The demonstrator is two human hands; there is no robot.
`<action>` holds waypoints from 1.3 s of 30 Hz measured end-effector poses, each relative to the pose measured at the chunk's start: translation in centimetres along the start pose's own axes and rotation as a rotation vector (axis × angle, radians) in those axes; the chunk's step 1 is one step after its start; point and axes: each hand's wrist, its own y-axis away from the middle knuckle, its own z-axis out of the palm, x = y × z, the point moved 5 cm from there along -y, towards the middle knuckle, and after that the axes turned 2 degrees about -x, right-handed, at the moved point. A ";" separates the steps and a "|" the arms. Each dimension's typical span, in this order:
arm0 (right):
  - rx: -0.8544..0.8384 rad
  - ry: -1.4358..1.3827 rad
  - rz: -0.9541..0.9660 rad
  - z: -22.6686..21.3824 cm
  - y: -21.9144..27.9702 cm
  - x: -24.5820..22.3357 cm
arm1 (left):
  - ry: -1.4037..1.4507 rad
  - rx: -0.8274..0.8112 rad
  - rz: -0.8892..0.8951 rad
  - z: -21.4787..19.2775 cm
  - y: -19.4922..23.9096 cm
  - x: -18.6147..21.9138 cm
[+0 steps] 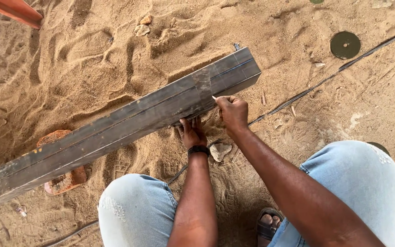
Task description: Marking a metal square tube with a square ruler and chalk, then cutting it using an angle grinder.
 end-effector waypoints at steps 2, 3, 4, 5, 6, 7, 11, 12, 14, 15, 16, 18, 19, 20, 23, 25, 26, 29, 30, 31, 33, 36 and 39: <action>-0.001 0.001 -0.019 -0.2 -0.3 0.1 | -0.016 0.033 -0.019 0.2 0.0 -0.1; -0.010 -0.002 -0.007 -0.1 -0.2 -0.1 | -0.014 0.044 -0.014 0.1 0.1 -0.1; -0.019 -0.006 0.004 -0.1 -0.1 -0.2 | -0.013 0.055 -0.009 0.0 0.1 -0.1; -0.018 -0.005 0.007 -0.2 -0.3 0.0 | -0.014 0.058 -0.009 -0.3 0.0 -0.2; -0.068 -0.011 -0.030 0.0 -0.6 0.0 | -0.018 0.032 -0.007 -0.5 -0.1 -0.2; -0.121 -0.018 -0.070 0.2 -0.9 -0.2 | -0.020 0.002 -0.002 -0.5 -0.4 -0.3; -0.083 -0.061 -0.050 0.0 -0.7 -0.8 | 0.017 0.014 -0.007 -0.6 -0.6 -0.5; -0.047 -0.037 -0.054 -0.5 -0.9 -0.5 | 0.009 0.029 -0.019 -0.5 -0.5 -0.5; -0.011 -0.017 -0.059 -0.8 -0.9 0.2 | -0.001 0.040 -0.029 -0.5 -0.5 -0.3; -0.029 -0.012 -0.058 -0.8 -1.0 0.3 | -0.004 0.031 -0.020 -0.5 -0.6 -0.3; -0.047 -0.007 -0.057 -0.8 -1.0 0.5 | -0.006 0.021 -0.011 -0.6 -0.7 -0.3; -0.064 0.011 -0.069 -0.8 -1.2 1.0 | 0.001 0.018 -0.008 -1.0 -0.8 -0.5; -0.081 0.026 -0.086 -0.7 -1.3 1.1 | 0.008 0.008 -0.004 -1.0 -1.0 -0.5; -0.082 0.026 -0.086 -0.7 -1.1 0.8 | 0.008 0.008 -0.003 -1.1 -0.9 -0.6; -0.101 0.060 -0.062 -0.5 -0.8 0.7 | 0.011 -0.010 0.005 -1.0 -0.9 -0.6; -0.125 0.033 -0.107 -0.5 -1.3 1.3 | 0.016 -0.048 0.020 -1.1 -1.0 -0.6; -0.126 0.032 -0.106 -0.5 -1.1 1.1 | 0.015 -0.047 0.021 -1.1 -1.0 -0.5; -0.123 0.095 -0.100 -0.9 -0.7 0.9 | 0.006 -0.001 0.001 -0.6 -0.5 -0.2; -0.138 0.146 -0.058 -1.0 -0.4 1.1 | 0.009 0.057 -0.013 -0.4 0.2 0.2; -0.150 0.196 -0.024 -1.1 -0.5 0.9 | 0.016 0.108 -0.028 0.4 0.5 0.2; -0.137 0.292 -0.037 -2.6 -2.4 4.4 | 0.012 0.089 -0.029 -0.6 -0.4 -0.3; -0.117 0.396 -0.027 -3.5 -3.7 7.4 | 0.013 0.052 -0.025 -0.5 -0.7 -0.3; -0.112 0.399 0.043 -2.8 -3.2 6.9 | 0.008 0.051 -0.024 -0.4 -0.2 -0.3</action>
